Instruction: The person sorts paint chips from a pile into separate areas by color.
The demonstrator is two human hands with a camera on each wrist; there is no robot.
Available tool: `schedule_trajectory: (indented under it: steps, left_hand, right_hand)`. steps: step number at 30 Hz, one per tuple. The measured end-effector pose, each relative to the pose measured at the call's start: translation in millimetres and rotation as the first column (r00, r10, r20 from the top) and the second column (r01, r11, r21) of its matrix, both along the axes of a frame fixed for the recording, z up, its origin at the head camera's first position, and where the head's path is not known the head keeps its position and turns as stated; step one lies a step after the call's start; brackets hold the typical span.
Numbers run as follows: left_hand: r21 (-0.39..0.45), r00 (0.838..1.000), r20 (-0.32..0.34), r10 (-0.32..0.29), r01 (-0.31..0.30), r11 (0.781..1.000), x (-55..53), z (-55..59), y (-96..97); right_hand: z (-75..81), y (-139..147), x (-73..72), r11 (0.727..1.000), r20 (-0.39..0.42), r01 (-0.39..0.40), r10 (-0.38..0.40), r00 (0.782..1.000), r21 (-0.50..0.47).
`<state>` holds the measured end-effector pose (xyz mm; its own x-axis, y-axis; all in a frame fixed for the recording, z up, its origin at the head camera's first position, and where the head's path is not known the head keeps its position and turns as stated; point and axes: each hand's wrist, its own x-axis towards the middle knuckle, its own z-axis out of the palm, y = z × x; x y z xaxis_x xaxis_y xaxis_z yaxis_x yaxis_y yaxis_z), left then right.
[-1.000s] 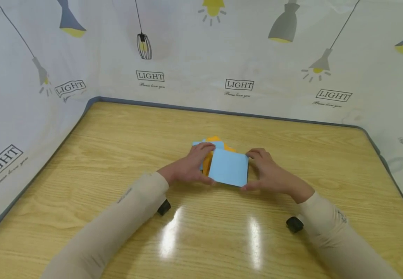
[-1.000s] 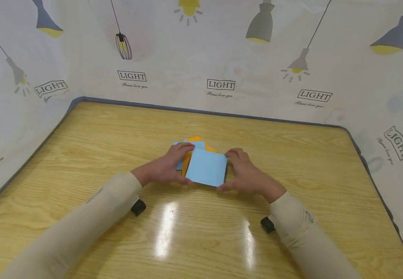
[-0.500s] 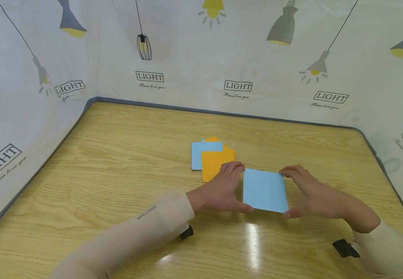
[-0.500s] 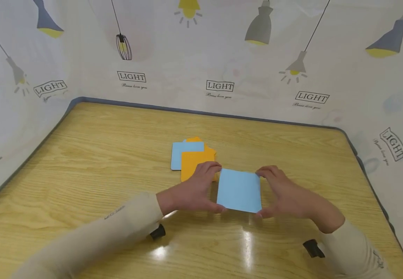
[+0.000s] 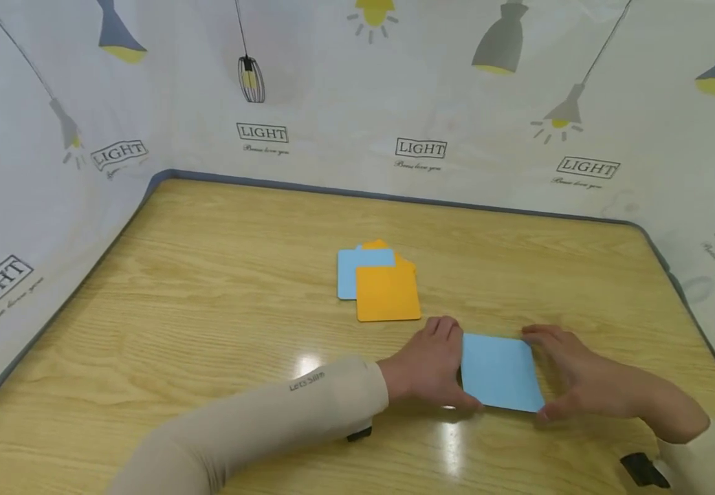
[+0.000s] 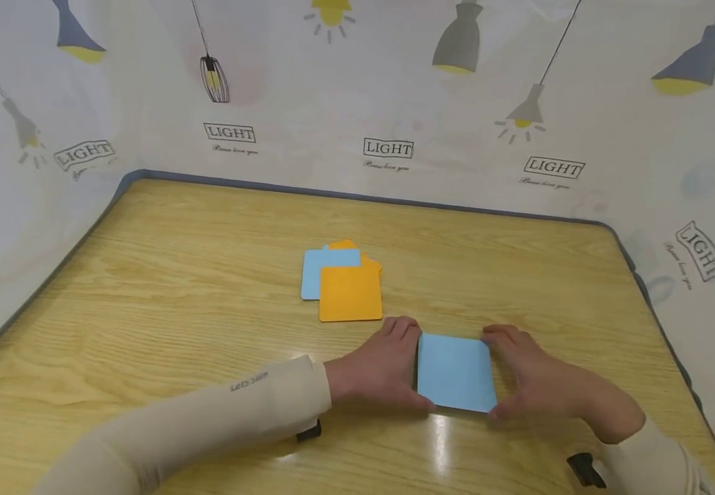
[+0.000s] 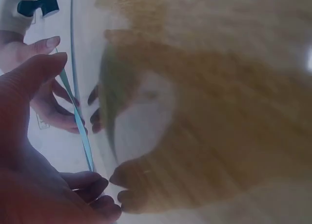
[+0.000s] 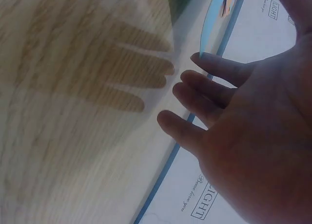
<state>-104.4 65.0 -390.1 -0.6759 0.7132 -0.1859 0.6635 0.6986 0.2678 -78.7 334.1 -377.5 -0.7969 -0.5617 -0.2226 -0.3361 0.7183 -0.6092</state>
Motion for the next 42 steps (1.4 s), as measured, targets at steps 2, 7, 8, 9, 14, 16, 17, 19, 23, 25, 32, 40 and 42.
schedule_trajectory:
  steps: [2,7,8,9,14,16,17,19,23,25,32,40,42]
  left_hand:
    - [-0.005,1.000,0.001,0.006,-0.006,1.000,1.7,0.1,1.6]
    - [-0.007,1.000,0.014,0.016,-0.016,1.000,4.4,-2.2,5.6]
    - [-0.014,1.000,0.011,0.015,-0.015,1.000,4.9,-2.5,6.1]
    - [-0.021,1.000,0.006,0.015,-0.015,1.000,5.2,-3.2,6.6]
    - [-0.041,1.000,0.004,0.027,-0.027,0.999,5.8,-5.7,5.6]
    - [-0.034,1.000,0.008,0.027,-0.026,0.999,5.1,-5.8,3.7]
    - [-0.030,1.000,0.012,0.025,-0.024,0.999,4.5,-5.6,2.7]
    - [-0.012,0.999,0.022,0.023,-0.023,1.000,3.3,-4.8,-0.3]
    - [0.050,0.998,0.063,0.018,-0.021,0.999,-0.5,-3.9,-7.6]
    - [0.094,0.995,0.099,0.014,-0.024,0.995,-4.1,-2.8,-11.3]
    - [0.267,0.976,0.213,0.033,-0.091,0.959,-27.6,11.4,-31.6]
    - [0.343,0.953,0.273,0.129,-0.222,0.913,-62.8,24.0,-79.2]
    - [0.357,0.949,0.284,0.136,-0.236,0.904,-71.6,25.9,-93.3]
  right_hand:
    - [-2.5,0.3,0.1,1.000,-0.010,-0.001,0.001,1.000,0.007]
    - [-9.0,2.2,-0.8,0.999,-0.029,-0.008,0.009,1.000,0.032]
    - [-10.0,2.7,-0.7,0.999,-0.036,-0.013,0.014,0.999,0.036]
    - [-11.0,3.2,-0.6,0.999,-0.043,-0.018,0.020,0.999,0.041]
    - [-12.6,1.9,1.3,0.999,-0.050,-0.028,0.030,0.998,0.031]
    - [-12.0,0.4,1.2,0.999,-0.046,-0.025,0.026,0.999,0.025]
    - [-11.8,-0.4,1.0,0.999,-0.046,-0.023,0.024,0.999,0.026]
    - [-11.4,-1.1,-0.4,0.999,-0.049,-0.026,0.027,0.998,0.027]
    - [-9.6,-1.5,-3.0,0.999,-0.059,-0.013,0.015,0.998,0.031]
    - [-7.0,-1.3,-5.1,0.999,-0.063,-0.009,0.011,0.998,0.032]
    - [6.5,-7.7,-21.1,0.998,-0.074,0.017,-0.012,0.997,0.067]
    - [18.4,-50.1,-58.3,1.000,-0.120,0.017,-0.018,0.993,-0.017]
    - [19.1,-64.4,-70.5,1.000,-0.124,0.010,-0.013,0.992,-0.026]
